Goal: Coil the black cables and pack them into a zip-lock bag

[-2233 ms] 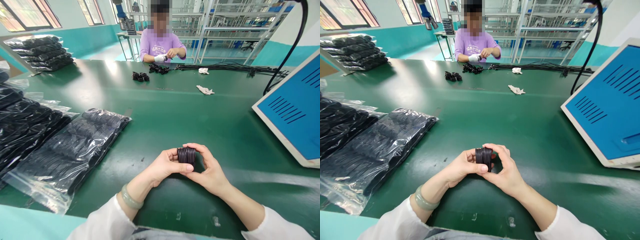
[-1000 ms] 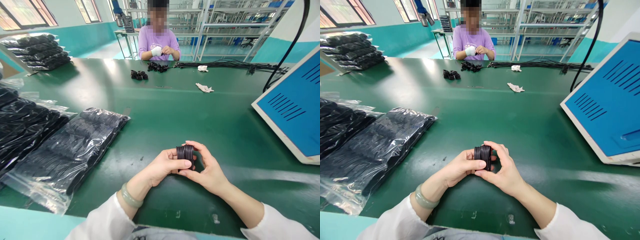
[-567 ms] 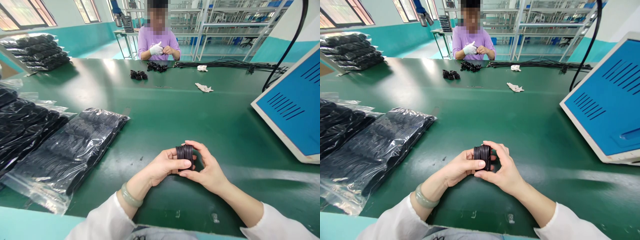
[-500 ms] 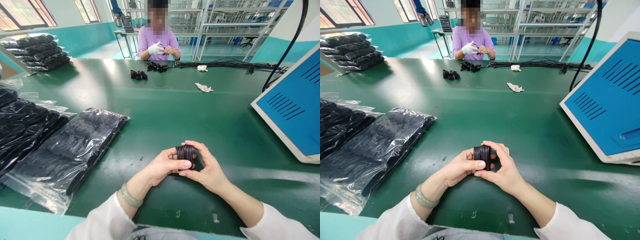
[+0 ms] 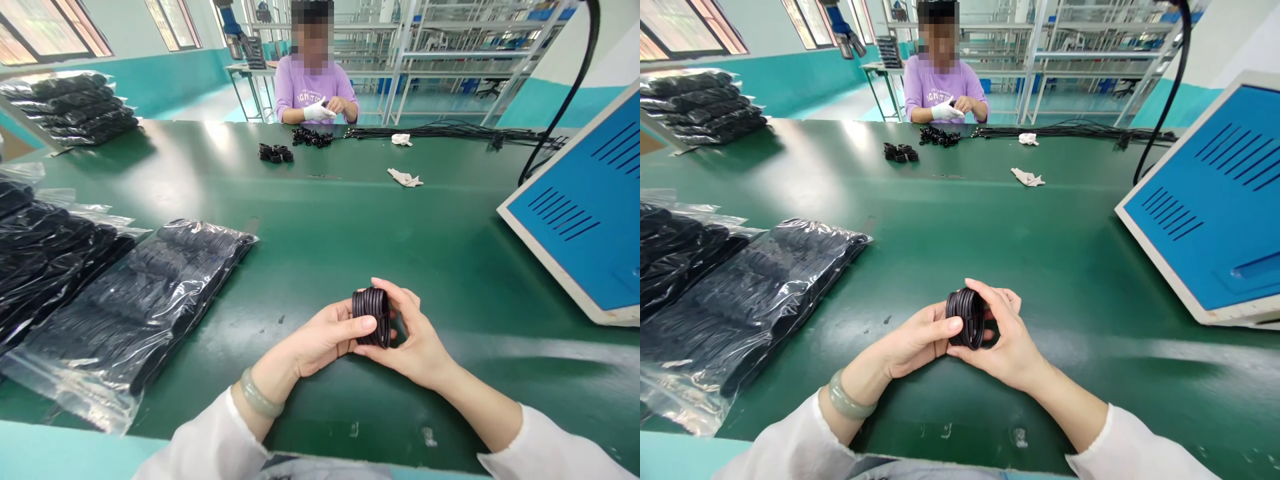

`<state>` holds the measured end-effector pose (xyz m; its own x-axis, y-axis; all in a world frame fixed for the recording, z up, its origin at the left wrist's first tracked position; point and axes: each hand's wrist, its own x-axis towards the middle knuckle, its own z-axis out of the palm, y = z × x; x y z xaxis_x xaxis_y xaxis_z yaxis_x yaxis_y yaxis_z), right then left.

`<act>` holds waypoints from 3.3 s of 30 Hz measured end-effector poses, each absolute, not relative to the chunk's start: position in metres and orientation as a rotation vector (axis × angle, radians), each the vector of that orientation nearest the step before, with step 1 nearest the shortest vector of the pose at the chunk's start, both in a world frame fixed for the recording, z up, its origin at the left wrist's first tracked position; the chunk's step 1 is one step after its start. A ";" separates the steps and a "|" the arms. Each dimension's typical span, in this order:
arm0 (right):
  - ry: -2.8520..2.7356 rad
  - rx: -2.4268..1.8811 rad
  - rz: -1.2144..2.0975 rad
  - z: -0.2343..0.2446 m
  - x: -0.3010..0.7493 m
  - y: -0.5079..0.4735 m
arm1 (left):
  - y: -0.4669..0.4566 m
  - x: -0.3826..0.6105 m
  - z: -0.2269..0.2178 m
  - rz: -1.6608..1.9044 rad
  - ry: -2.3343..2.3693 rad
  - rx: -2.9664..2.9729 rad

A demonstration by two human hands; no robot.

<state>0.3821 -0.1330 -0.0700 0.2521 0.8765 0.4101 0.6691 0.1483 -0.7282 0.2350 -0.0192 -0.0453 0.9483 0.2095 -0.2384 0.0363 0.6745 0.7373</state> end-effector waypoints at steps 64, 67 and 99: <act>-1.658 -1.547 -0.010 -0.068 0.366 -0.138 | -0.034 0.245 -0.055 0.119 0.555 0.554; -1.702 -1.551 -0.031 -0.068 0.366 -0.137 | -0.034 0.247 -0.055 0.106 0.593 0.530; -1.319 -1.411 0.515 -0.076 0.375 -0.134 | -0.025 0.240 -0.045 0.535 0.515 0.972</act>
<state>0.3748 -0.1341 -0.0762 0.2899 0.8934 0.3431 0.4252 0.2010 -0.8825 0.2399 -0.0253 -0.0452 0.7571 0.6316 -0.1668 -0.1906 0.4578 0.8684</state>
